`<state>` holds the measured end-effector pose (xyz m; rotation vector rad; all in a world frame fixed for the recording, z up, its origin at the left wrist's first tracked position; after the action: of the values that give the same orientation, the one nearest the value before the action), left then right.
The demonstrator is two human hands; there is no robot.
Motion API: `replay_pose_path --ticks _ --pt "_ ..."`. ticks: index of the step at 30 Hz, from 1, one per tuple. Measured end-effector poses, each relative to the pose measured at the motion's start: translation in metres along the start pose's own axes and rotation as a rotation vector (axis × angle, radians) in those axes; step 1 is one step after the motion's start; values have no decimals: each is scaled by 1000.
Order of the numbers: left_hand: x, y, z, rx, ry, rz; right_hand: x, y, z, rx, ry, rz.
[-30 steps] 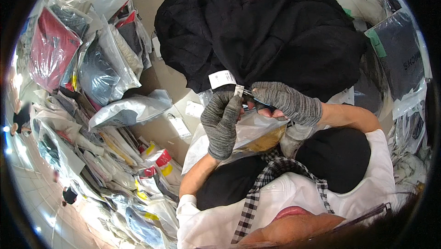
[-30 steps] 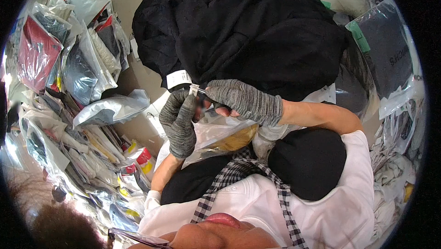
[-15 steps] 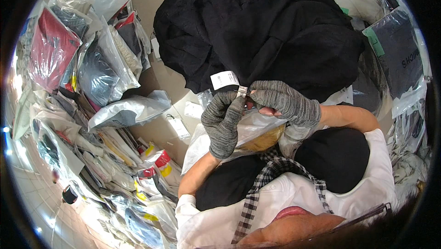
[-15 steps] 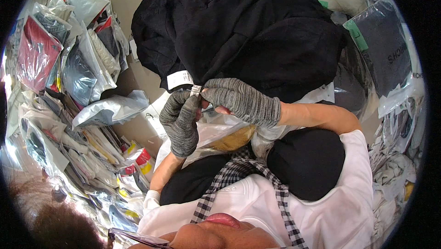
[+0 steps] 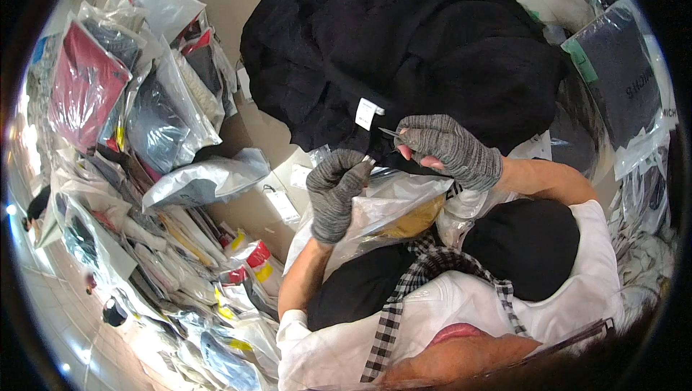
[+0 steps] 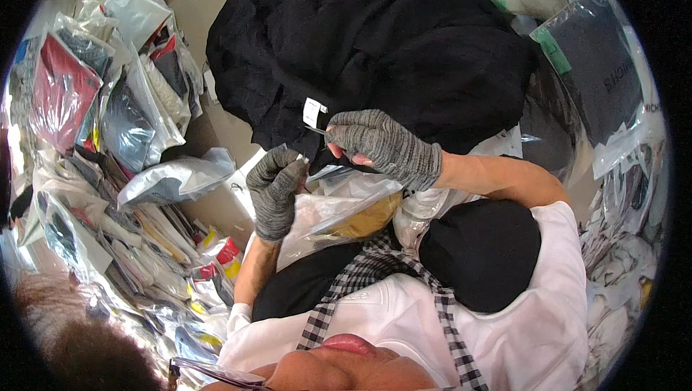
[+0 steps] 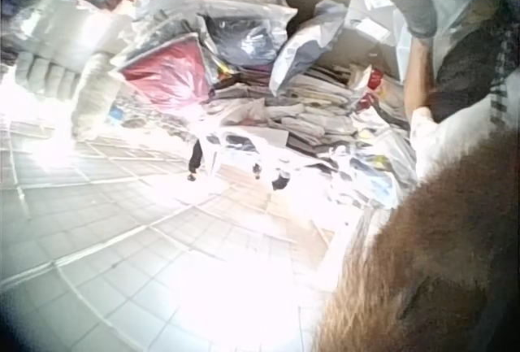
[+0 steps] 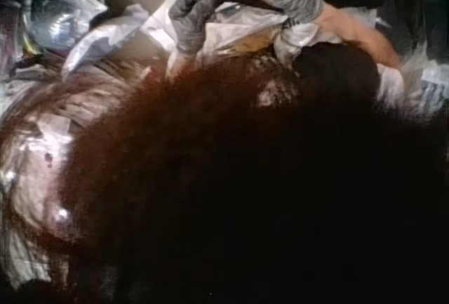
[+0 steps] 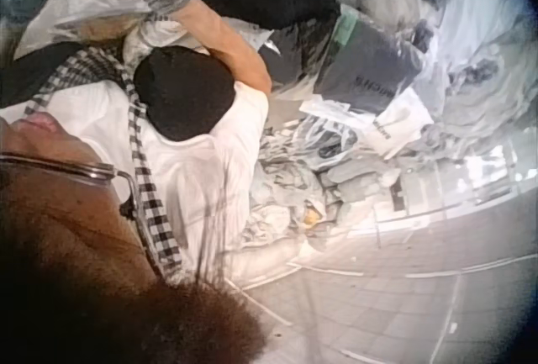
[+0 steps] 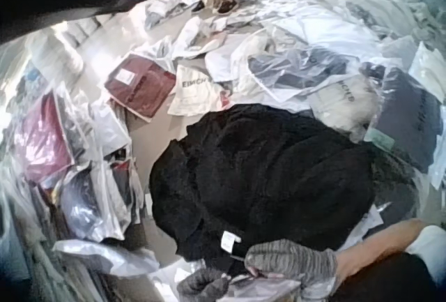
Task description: The person unpacks several plastic bags containing folded clothes, including black, grey, and yellow garments. They use a small knife to cut open the packaging, remove the clothes, and place them aside.
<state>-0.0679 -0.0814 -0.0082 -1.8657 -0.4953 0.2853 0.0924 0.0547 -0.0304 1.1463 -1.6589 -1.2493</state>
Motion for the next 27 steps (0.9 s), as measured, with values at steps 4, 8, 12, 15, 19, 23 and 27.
replay_pose_path --ticks 4,8,12,15,19,23,27 --pt "-52 13 23 -40 583 1332 -27 -13 -19 -40 -87 39" --pt "-20 -15 46 392 595 1412 -73 -7 -62 260 -436 474" --pt "131 -43 57 922 841 1164 -135 -56 -162 -143 -970 246" --pt "237 -17 59 1163 1004 1115 -147 -63 -206 -168 -1262 746" --pt "303 63 117 669 976 1370 -154 -79 -222 -46 -1486 786" --pt "253 97 175 195 718 179 -154 -125 -228 200 -1469 544" --pt "162 -16 185 82 315 -186 -156 -157 -210 252 -1460 193"
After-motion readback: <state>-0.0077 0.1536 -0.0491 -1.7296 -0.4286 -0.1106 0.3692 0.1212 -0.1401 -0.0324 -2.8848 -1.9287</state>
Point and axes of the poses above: each hand's wrist, its own z-axis towards the middle knuckle, its own x-axis out of the palm, y = z × x, the point moved 1 cm from there along z, towards the middle knuckle, and after that the axes turned 11 degrees about x, right-handed, at the moved point
